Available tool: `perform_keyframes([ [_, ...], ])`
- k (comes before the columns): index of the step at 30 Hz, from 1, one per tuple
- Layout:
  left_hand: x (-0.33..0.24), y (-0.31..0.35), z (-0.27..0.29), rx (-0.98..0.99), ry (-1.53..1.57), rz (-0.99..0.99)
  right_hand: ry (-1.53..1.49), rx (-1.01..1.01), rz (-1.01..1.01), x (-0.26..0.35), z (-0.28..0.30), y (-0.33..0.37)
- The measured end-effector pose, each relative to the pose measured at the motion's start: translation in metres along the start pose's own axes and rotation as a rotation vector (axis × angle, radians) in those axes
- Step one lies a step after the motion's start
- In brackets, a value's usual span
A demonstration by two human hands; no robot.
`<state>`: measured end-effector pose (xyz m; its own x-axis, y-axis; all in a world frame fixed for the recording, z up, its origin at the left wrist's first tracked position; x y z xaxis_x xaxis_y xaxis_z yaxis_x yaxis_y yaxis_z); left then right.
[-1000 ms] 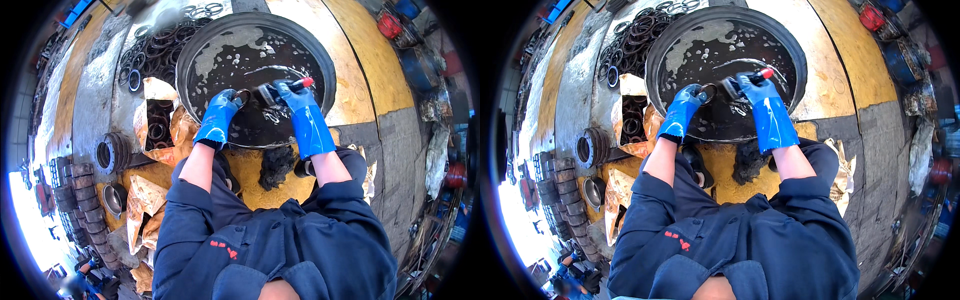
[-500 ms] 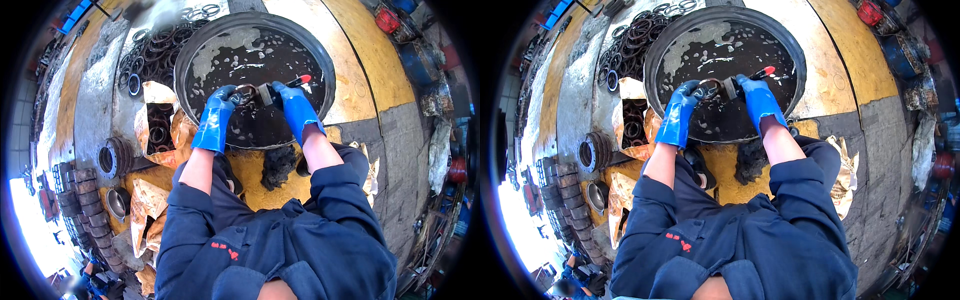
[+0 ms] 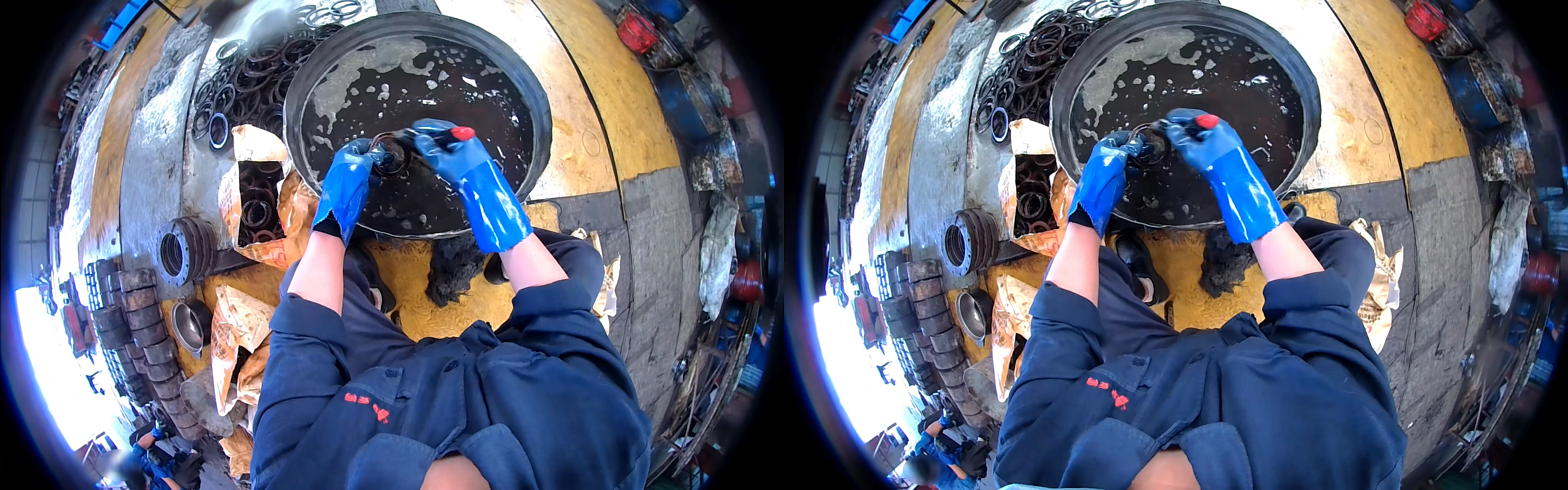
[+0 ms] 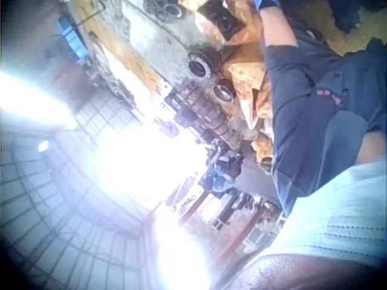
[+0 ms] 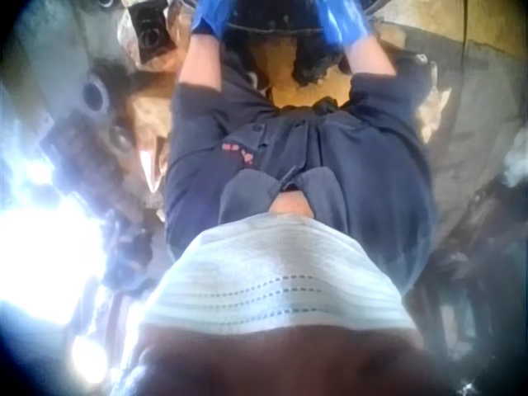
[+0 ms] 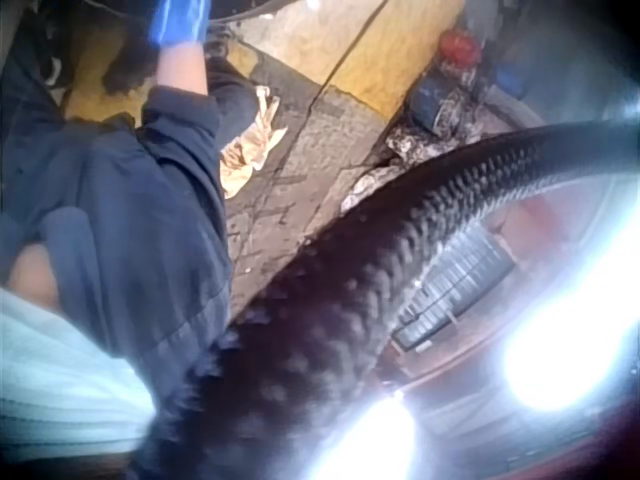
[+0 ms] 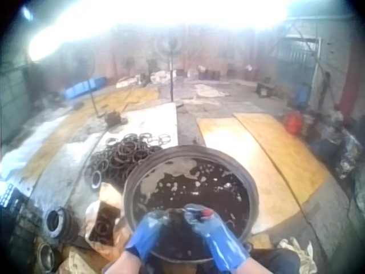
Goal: The person uses a red-handled scraper to clean dark metal rings over a large black basin filled with liquid. They repeatedly pick up a ring, scrape its surface to remove residue, and place it into a nearby sack. The process is continuous and repetitive throughout the clip.
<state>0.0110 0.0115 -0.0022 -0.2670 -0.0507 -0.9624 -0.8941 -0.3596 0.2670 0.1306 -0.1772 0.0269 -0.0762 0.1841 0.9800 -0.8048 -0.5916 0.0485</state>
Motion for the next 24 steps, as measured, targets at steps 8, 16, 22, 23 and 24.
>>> perform_keyframes([
  [8,-0.023,0.012,-0.014,-0.064,-0.013,0.016,0.279,-0.063,0.036,-0.001,-0.006,-0.004],
  [16,-0.023,0.01,-0.005,-0.068,-0.177,0.049,0.192,0.025,0.181,0.018,-0.016,-0.004],
  [22,-0.03,0.014,-0.013,-0.071,-0.073,-0.014,0.286,-0.023,-0.014,0.014,-0.007,-0.006],
  [23,-0.026,0.013,-0.012,-0.082,-0.053,-0.019,0.285,-0.03,-0.078,0.012,-0.005,-0.007],
  [24,-0.019,0.01,-0.01,-0.093,-0.032,-0.023,0.283,-0.036,-0.143,0.01,-0.002,-0.009],
])
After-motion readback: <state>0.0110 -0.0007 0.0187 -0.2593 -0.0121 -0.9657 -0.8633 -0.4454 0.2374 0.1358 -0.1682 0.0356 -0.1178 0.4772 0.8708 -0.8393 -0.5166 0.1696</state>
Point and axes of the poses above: each hand's wrist, its own y-axis away from the middle knuckle, its own z-axis out of the back of the hand, x = y × z, the point moved 2 cm from there along -y, towards the middle knuckle, and after that the axes turned 3 degrees about -y, right-handed, at the moved point
